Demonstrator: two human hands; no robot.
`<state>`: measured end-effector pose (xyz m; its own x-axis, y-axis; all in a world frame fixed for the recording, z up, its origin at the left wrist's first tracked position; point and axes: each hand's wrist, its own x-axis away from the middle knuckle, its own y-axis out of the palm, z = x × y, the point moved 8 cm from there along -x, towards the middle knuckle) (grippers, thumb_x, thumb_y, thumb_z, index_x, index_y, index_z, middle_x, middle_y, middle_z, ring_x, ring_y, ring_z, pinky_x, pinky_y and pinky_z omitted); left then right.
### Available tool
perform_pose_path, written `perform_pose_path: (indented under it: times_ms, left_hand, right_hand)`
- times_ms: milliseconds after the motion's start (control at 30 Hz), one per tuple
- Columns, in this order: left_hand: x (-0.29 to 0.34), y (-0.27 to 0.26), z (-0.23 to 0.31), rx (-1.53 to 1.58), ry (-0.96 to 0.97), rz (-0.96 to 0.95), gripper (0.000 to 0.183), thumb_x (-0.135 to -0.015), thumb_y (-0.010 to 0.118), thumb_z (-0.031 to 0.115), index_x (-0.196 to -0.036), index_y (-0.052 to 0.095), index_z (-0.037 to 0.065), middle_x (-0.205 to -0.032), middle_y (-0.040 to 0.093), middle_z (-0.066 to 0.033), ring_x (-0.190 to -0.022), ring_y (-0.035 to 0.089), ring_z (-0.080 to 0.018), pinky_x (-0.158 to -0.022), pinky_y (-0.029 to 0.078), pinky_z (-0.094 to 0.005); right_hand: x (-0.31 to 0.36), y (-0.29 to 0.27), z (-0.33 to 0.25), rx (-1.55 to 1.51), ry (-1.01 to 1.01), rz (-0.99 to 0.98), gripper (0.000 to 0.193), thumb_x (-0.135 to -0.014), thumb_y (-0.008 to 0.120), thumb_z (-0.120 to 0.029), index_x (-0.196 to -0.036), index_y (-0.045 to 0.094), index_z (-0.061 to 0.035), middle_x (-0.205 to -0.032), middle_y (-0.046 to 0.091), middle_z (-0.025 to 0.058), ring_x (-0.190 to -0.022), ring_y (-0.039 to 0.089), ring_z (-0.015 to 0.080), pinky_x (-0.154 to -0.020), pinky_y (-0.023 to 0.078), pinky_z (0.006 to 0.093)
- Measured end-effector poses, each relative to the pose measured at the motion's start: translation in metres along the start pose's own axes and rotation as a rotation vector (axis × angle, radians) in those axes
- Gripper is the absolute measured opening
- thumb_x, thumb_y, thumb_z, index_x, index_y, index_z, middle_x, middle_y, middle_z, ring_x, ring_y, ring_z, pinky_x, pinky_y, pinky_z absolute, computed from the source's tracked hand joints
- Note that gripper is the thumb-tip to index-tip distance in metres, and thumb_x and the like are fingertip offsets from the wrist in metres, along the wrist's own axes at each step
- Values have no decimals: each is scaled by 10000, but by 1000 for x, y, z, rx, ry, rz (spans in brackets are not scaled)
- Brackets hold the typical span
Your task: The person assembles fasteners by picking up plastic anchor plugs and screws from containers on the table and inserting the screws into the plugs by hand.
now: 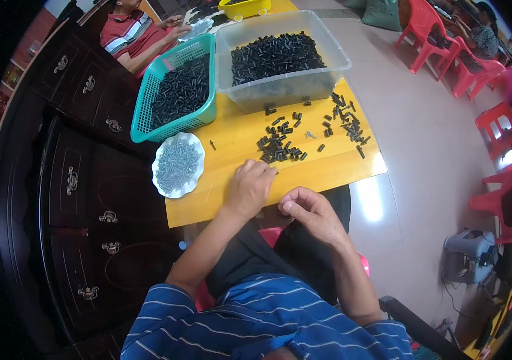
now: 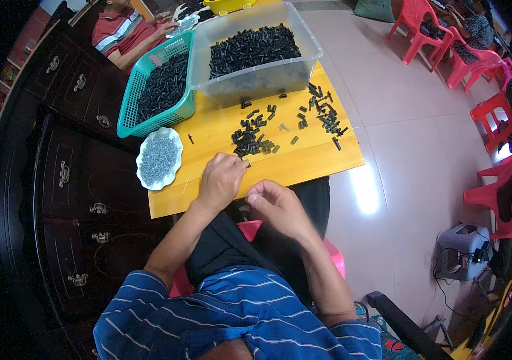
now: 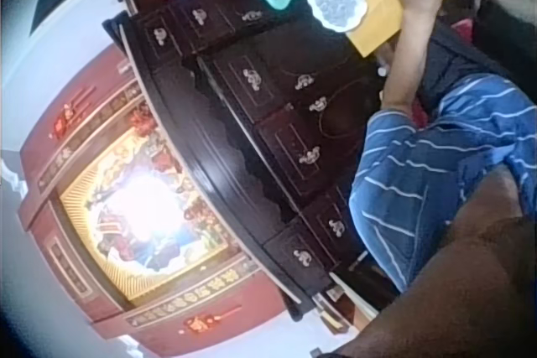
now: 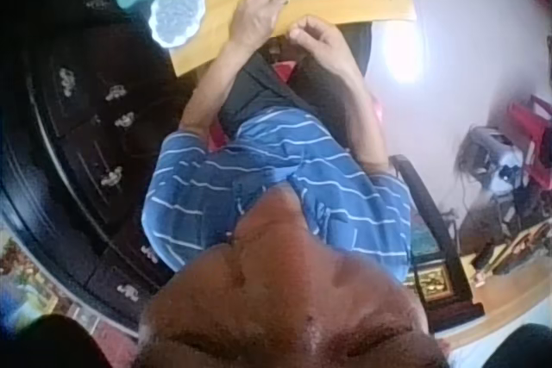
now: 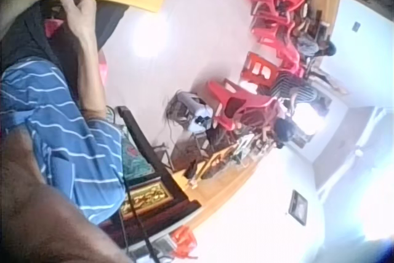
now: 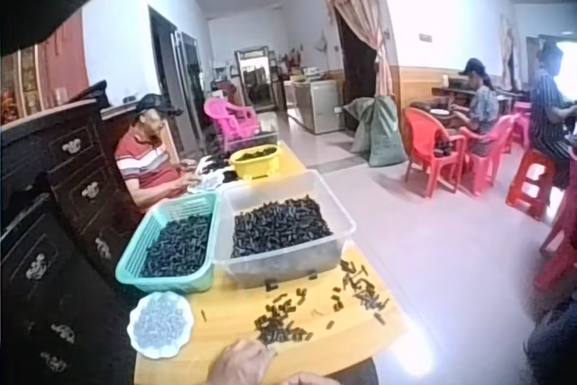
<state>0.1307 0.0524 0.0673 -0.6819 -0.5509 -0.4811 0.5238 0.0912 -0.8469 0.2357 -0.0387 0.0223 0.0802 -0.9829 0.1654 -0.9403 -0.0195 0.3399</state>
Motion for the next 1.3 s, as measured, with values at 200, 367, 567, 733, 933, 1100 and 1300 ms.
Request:
perform_pose_path:
  times_ms: [200,367,567,733,933,1100,1300]
  left_hand:
    - [5,-4,9,55,-23,-42,243,-797,734,65,-1039,714,59,-888,645,-75,-870,610,-290,-756,505,-410]
    - [9,3,5,85,-4,-78,248,-807,731,69,-1051,685,59,-872,630,-89,-867,610,-296,-729,508,-406]
    - [15,-8,15,288,-61,-51,161,-830,717,49,-982,668,28,-916,659,-115,-870,653,-321,-743,532,-396]
    - [15,-25,35,541,-129,-45,183,-851,697,-15,-1026,647,4,-902,689,-141,-797,705,-278,-692,561,-334]
    - [17,-30,35,647,-270,-29,269,-806,733,-37,-1059,659,10,-924,694,-131,-822,710,-232,-726,564,-318]
    - [10,-30,-12,466,-302,-14,233,-816,706,4,-1048,682,10,-969,704,-130,-801,699,-242,-730,550,-335]
    - [7,-11,-52,236,-392,-4,229,-822,739,93,-1039,695,32,-962,702,-121,-836,690,-287,-738,547,-382]
  right_hand:
    - [0,2,-3,-4,-30,11,130,-1012,612,-133,-1051,623,-10,-942,649,8,-866,615,82,-785,526,250]
    - [0,2,-4,-18,-16,14,135,-1007,621,-138,-1046,627,-9,-940,653,7,-866,616,81,-789,526,255]
    - [-3,-6,3,84,-61,59,148,-1016,618,-157,-1047,627,-12,-950,650,18,-879,595,98,-818,490,261]
    - [-3,-13,-2,41,-94,159,157,-992,647,-150,-1065,629,-12,-930,671,11,-866,601,65,-768,485,229]
    - [-2,-15,-4,-27,-110,148,148,-993,643,-128,-1069,629,-2,-917,671,11,-861,610,72,-773,494,233]
    - [-1,-17,-8,-49,-124,184,140,-997,639,-143,-1039,640,-9,-902,664,8,-838,609,79,-783,496,234]
    - [0,-19,-10,-134,-130,215,160,-1009,630,-169,-1058,638,-17,-893,660,16,-812,602,81,-777,493,238]
